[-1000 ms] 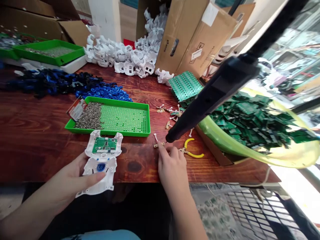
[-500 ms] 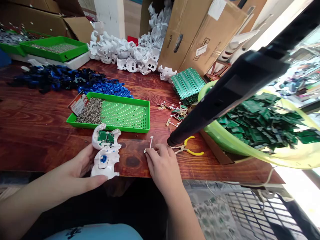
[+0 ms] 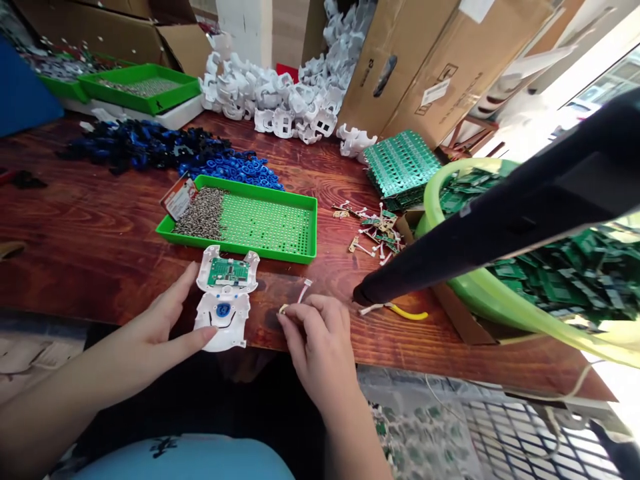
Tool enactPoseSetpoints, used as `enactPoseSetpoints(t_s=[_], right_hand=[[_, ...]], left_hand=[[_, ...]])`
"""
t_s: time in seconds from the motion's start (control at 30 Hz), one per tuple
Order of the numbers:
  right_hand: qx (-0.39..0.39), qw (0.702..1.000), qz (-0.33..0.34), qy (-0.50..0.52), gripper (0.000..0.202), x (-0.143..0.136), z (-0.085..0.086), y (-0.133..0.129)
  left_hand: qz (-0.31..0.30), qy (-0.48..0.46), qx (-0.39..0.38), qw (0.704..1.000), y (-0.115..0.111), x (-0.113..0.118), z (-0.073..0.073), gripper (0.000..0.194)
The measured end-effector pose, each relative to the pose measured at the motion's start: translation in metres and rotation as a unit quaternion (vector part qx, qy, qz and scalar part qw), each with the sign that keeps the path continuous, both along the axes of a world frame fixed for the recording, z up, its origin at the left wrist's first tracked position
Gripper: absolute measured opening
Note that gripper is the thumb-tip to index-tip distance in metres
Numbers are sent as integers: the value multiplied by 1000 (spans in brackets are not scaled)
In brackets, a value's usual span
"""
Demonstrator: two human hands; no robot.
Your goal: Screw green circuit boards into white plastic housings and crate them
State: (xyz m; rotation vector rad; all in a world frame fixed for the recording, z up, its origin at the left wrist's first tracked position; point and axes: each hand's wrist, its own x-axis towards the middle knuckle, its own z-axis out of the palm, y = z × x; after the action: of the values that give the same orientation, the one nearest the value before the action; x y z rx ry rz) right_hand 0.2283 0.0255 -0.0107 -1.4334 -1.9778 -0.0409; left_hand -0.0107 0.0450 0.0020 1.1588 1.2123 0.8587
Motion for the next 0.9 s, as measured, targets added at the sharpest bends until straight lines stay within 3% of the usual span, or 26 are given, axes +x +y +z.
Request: enactPoseSetpoints(t_s=[0.1,0.2,0.27,0.3,0.4,0.47,0.5,0.6,0.9], right_hand=[[5,998,43,43,10,-12,3,-6],[-1,993,81,87,11,-24,6,-11],[-10,988,112,108,10,-32,9,-14],[-17,985,129,117,10,-35,12,-15],[-54,974,175,131,10,-42,21,-20],[-76,969,192,135,10,-45,28,-23],[-82,968,197,136,9,-47,31,-24],[-83,965,203,143,7,-53,36,-25],[-76,945,220,230,7,-74,35,-24]], left_hand=[[-34,154,35,987,2,2,-3,98],[-49,191,71,978,1,0,-3,94],[-41,241,176,954,-3,-3,1,85],[-49,269,257,927,-7,-5,5,78],[-130,318,481,807,-19,-12,17,56],[-179,337,542,749,-26,-18,23,45],[-188,342,555,735,-28,-21,24,42],[-190,327,573,727,-31,-27,22,43],[-190,306,569,739,-33,-41,11,43]])
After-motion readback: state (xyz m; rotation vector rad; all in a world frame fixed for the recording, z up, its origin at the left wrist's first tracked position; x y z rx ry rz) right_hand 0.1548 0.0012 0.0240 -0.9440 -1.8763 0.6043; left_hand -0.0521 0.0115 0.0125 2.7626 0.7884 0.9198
